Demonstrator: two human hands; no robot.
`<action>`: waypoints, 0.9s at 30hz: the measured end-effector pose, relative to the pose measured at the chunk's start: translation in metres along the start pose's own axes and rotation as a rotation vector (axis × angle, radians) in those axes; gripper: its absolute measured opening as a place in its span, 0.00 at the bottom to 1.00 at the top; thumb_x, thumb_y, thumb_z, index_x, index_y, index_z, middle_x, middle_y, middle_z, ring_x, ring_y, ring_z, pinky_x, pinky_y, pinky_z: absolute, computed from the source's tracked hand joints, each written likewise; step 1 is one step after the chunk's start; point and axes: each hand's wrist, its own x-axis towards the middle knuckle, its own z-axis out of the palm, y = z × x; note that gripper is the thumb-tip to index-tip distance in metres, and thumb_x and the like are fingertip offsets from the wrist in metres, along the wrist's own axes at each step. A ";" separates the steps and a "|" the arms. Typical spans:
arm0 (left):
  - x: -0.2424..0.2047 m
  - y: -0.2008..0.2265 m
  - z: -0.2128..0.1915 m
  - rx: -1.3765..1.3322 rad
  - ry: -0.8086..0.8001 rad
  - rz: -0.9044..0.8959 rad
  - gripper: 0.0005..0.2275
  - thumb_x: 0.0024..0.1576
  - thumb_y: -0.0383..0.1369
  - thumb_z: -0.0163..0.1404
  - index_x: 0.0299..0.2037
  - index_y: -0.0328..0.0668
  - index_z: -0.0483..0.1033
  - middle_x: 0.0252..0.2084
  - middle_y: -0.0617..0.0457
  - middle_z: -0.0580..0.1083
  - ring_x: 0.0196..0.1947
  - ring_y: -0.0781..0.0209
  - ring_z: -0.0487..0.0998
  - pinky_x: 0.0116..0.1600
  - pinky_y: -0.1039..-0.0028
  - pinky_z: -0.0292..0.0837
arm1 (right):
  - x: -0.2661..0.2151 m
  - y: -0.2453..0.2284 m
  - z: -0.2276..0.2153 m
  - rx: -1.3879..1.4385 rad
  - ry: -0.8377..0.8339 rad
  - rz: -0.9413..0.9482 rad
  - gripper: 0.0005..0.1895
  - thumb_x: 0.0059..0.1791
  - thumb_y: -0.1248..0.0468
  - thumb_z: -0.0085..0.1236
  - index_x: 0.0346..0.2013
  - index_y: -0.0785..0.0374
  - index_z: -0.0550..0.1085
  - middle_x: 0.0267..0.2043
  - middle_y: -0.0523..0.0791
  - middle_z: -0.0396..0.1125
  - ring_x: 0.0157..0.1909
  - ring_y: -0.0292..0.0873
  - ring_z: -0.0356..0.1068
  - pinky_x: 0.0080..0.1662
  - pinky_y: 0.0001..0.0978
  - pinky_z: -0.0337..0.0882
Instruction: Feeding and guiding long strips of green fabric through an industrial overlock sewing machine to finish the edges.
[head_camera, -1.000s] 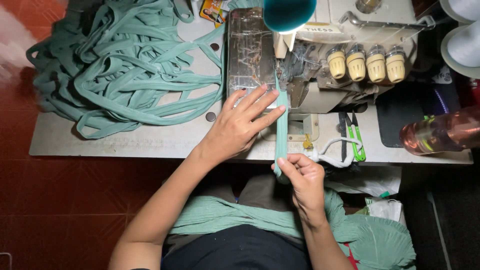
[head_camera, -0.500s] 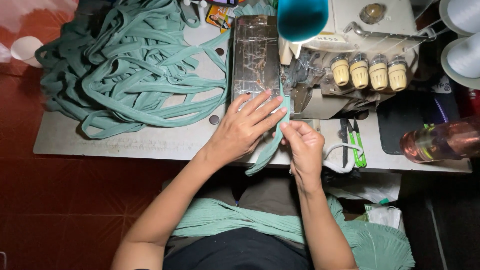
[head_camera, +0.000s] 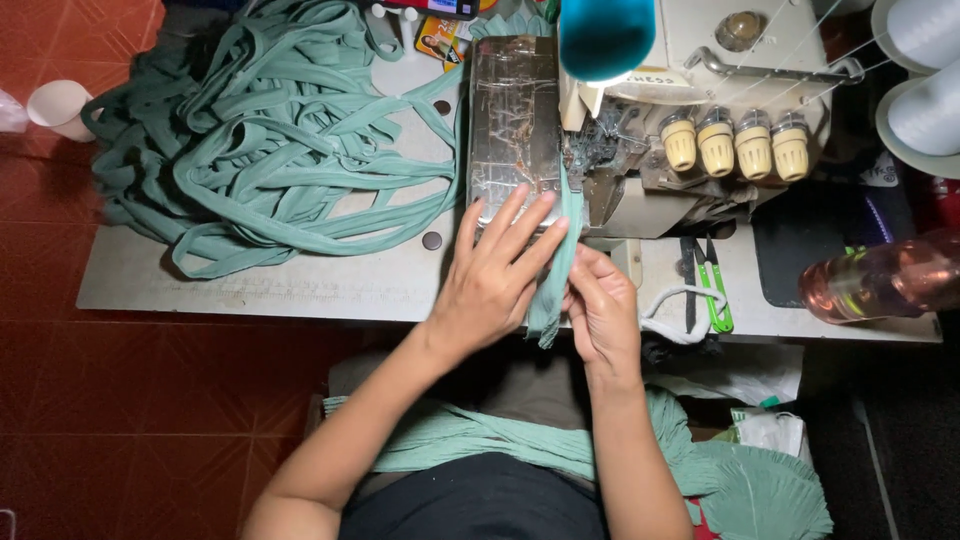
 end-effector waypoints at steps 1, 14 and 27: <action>-0.008 0.010 -0.002 -0.001 -0.004 0.001 0.17 0.64 0.32 0.38 0.64 0.45 0.64 0.66 0.45 0.63 0.68 0.44 0.60 0.65 0.47 0.51 | -0.003 0.000 -0.003 0.002 0.003 0.002 0.10 0.49 0.67 0.55 0.42 0.70 0.73 0.31 0.51 0.72 0.23 0.35 0.71 0.22 0.17 0.69; -0.078 0.069 -0.023 -0.386 -0.023 -0.607 0.17 0.51 0.41 0.59 0.48 0.44 0.76 0.35 0.59 0.72 0.36 0.60 0.75 0.50 0.68 0.63 | -0.097 -0.015 0.010 -0.090 -0.027 0.356 0.17 0.46 0.69 0.57 0.47 0.78 0.71 0.34 0.59 0.72 0.20 0.43 0.72 0.19 0.27 0.74; -0.103 0.064 0.008 -0.940 -0.088 -0.976 0.05 0.53 0.34 0.58 0.32 0.45 0.77 0.24 0.58 0.77 0.29 0.70 0.76 0.39 0.78 0.71 | -0.119 0.012 -0.016 -0.229 0.128 0.224 0.07 0.45 0.69 0.63 0.29 0.68 0.72 0.16 0.44 0.63 0.11 0.32 0.60 0.13 0.17 0.60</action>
